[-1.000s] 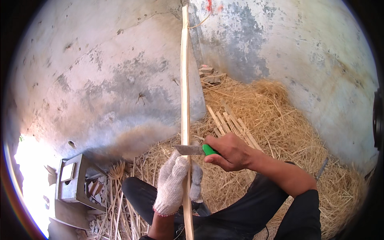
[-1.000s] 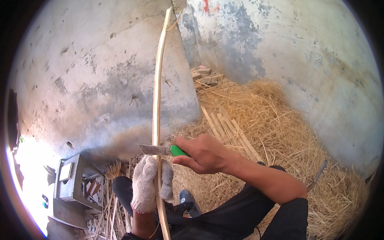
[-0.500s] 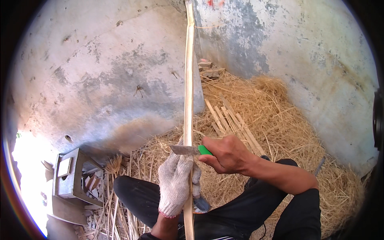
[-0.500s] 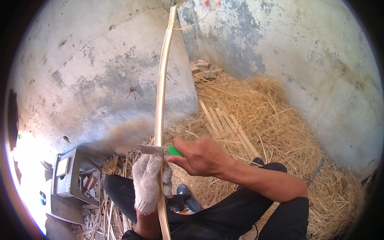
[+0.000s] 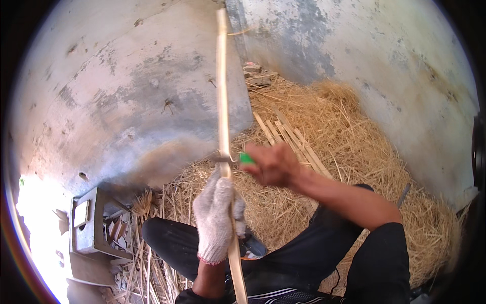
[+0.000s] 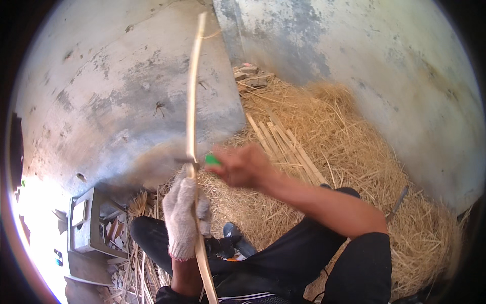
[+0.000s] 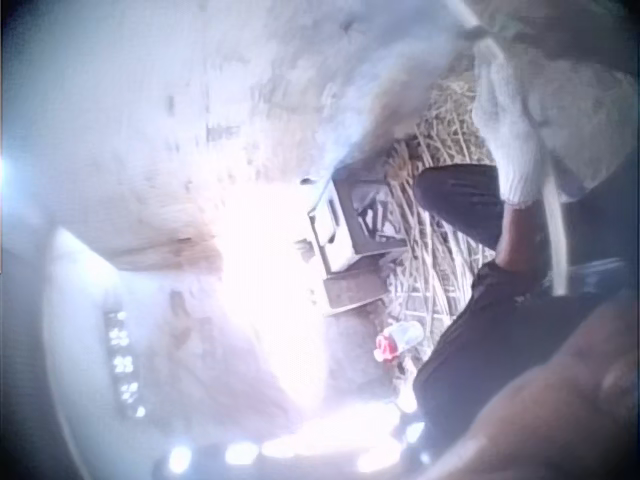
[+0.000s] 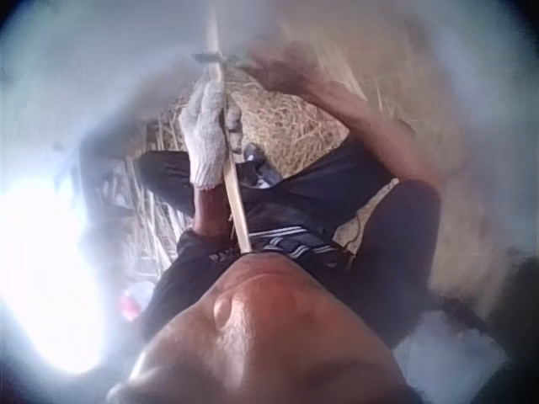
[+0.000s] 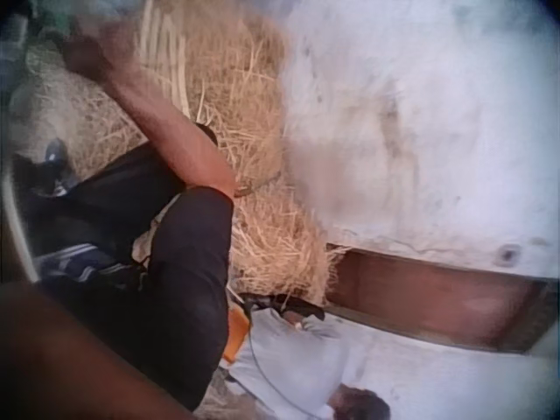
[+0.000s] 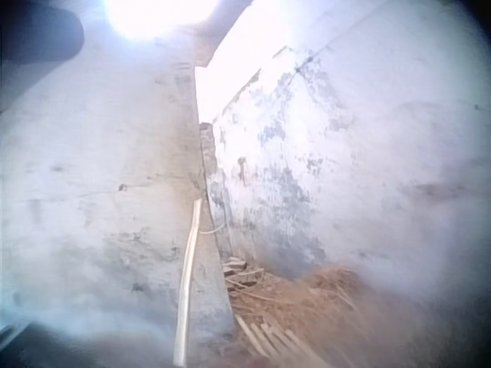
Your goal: The person sits cross-legged on a bed of straw and uses a green-handled knife to shave the bark off a long, thin wooden stick. They hold the stick with a gloved left hand and repeatedly scrape the surface with the knife in their right hand, peeling away thin strips of bark.
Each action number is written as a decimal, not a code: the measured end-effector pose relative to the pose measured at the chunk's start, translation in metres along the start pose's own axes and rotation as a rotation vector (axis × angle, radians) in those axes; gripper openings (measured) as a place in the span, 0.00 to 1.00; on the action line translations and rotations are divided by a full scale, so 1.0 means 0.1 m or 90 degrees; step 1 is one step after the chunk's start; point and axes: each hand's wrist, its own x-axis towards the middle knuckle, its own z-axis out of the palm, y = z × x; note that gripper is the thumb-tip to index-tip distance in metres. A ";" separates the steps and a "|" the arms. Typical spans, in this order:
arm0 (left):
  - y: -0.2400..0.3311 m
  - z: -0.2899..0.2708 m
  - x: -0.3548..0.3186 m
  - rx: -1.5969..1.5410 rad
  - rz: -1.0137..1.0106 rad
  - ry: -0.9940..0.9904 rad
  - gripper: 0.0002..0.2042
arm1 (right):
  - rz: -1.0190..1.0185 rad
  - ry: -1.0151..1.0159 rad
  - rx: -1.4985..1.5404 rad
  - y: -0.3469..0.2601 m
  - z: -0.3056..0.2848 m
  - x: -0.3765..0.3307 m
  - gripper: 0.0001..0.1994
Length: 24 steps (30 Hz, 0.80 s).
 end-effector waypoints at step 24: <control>-0.06 -0.12 -0.08 0.036 0.002 -0.060 0.13 | -0.021 -0.018 0.047 -0.15 -0.29 0.07 0.21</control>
